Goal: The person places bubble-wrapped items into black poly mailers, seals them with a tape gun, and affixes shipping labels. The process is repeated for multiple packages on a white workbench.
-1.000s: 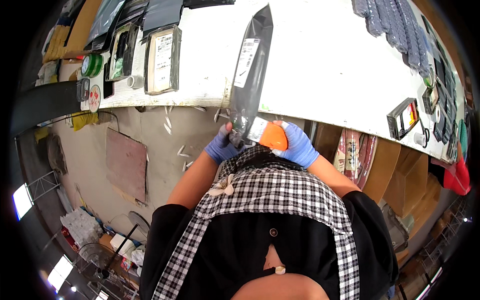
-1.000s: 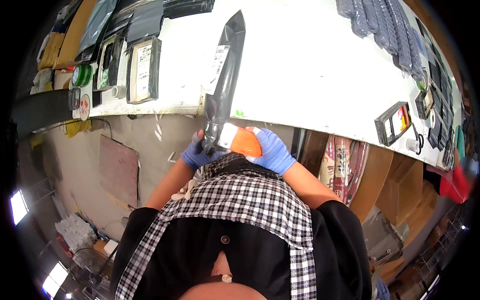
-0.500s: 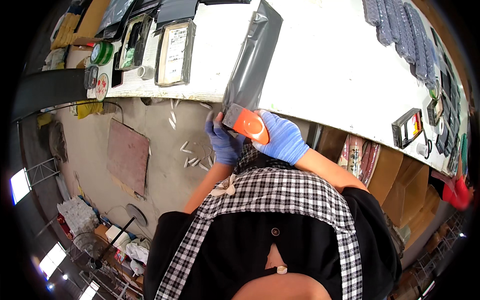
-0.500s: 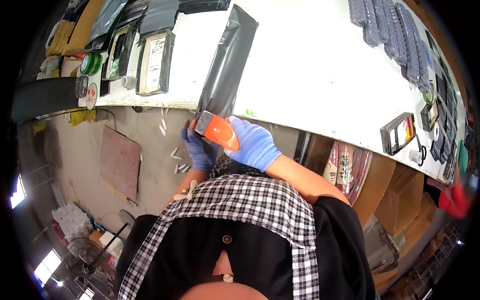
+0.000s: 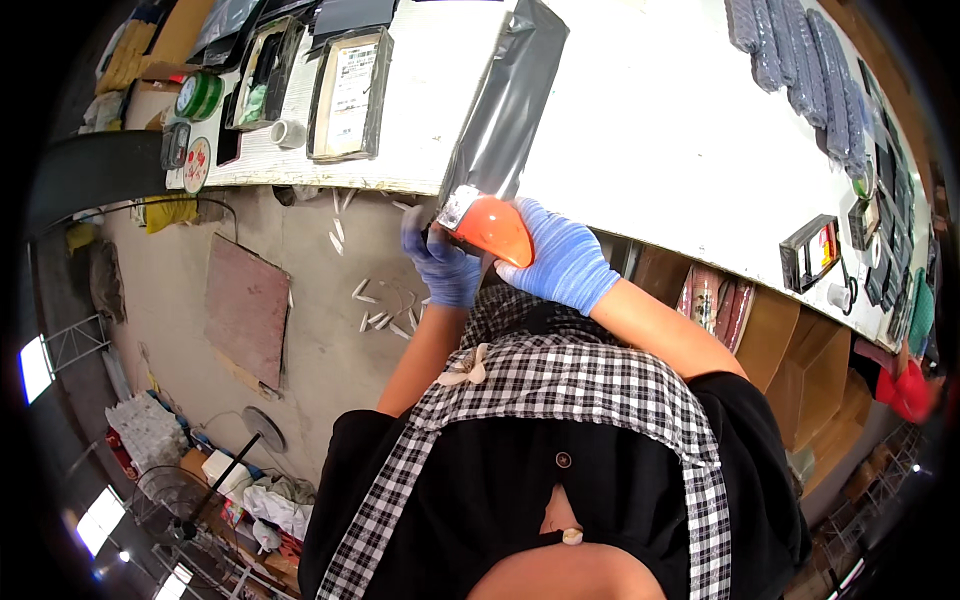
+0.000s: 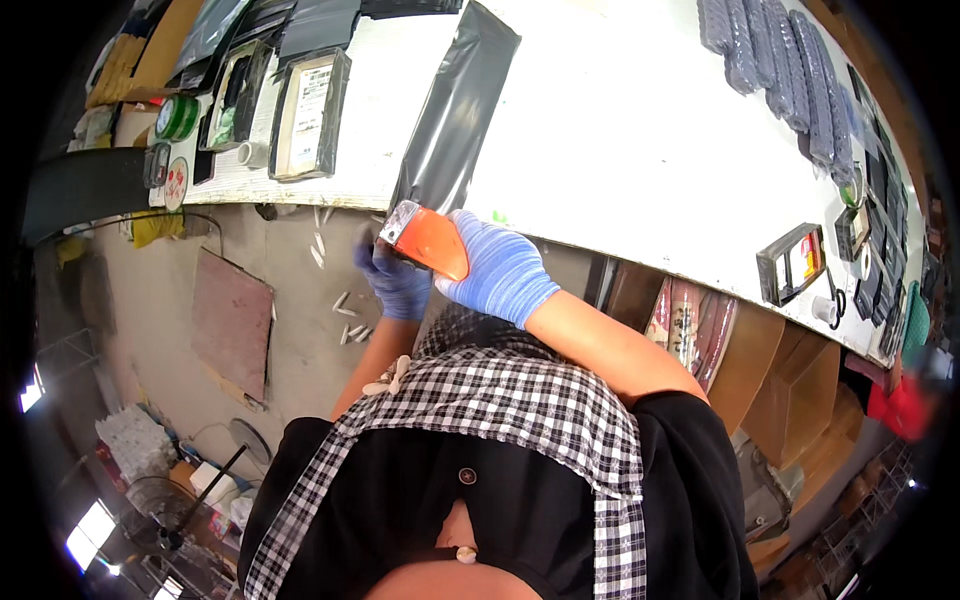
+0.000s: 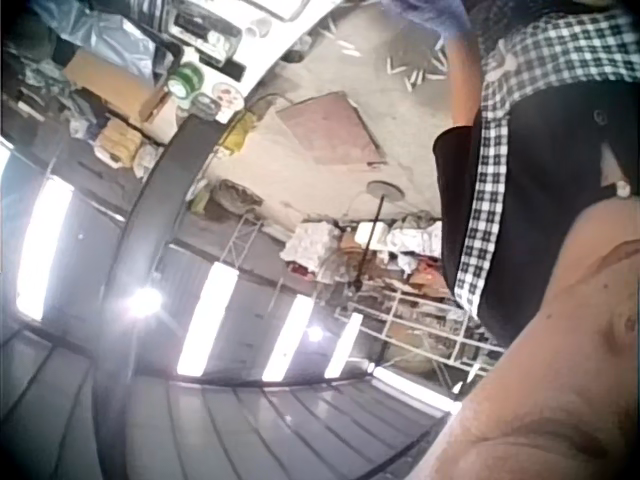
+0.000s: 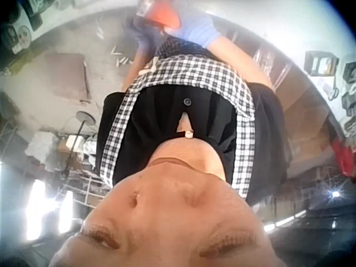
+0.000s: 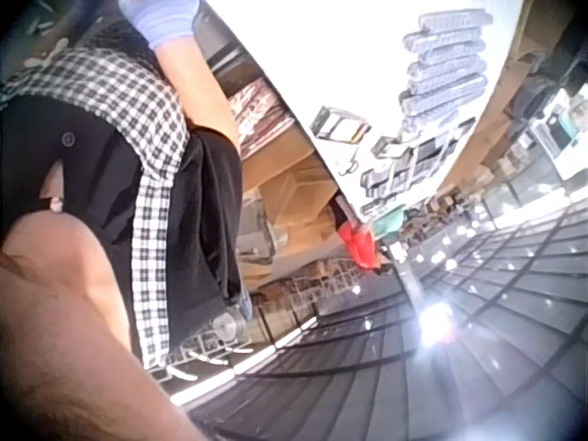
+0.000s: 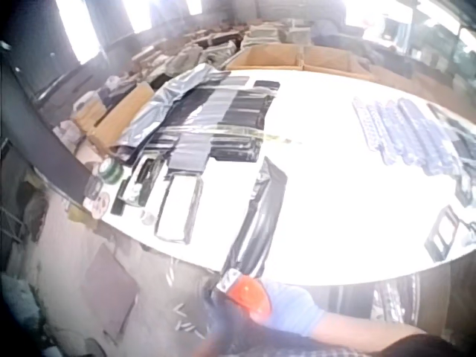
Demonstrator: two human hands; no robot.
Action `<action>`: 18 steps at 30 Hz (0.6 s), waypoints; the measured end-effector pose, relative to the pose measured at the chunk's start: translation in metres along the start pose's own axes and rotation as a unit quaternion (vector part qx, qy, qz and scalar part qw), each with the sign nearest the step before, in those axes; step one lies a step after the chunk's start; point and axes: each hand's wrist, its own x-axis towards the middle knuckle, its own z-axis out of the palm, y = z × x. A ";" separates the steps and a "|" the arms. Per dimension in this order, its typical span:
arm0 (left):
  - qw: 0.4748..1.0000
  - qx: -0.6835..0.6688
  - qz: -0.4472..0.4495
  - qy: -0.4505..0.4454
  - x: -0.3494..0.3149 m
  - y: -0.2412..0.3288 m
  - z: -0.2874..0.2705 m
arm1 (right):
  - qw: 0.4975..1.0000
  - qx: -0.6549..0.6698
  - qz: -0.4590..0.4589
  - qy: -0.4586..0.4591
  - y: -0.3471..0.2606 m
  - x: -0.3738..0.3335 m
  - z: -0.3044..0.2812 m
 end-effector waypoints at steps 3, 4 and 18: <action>0.996 -0.058 -0.054 -0.035 0.018 0.007 -0.002 | 0.992 0.002 -0.077 0.099 0.006 0.004 0.009; 0.995 -0.054 -0.060 -0.055 0.021 0.008 -0.006 | 0.993 -0.021 -0.083 0.079 -0.001 0.001 -0.002; 0.606 -0.503 -0.552 -0.275 0.033 -0.006 -0.041 | 0.985 -0.145 0.016 -0.090 0.033 -0.030 0.014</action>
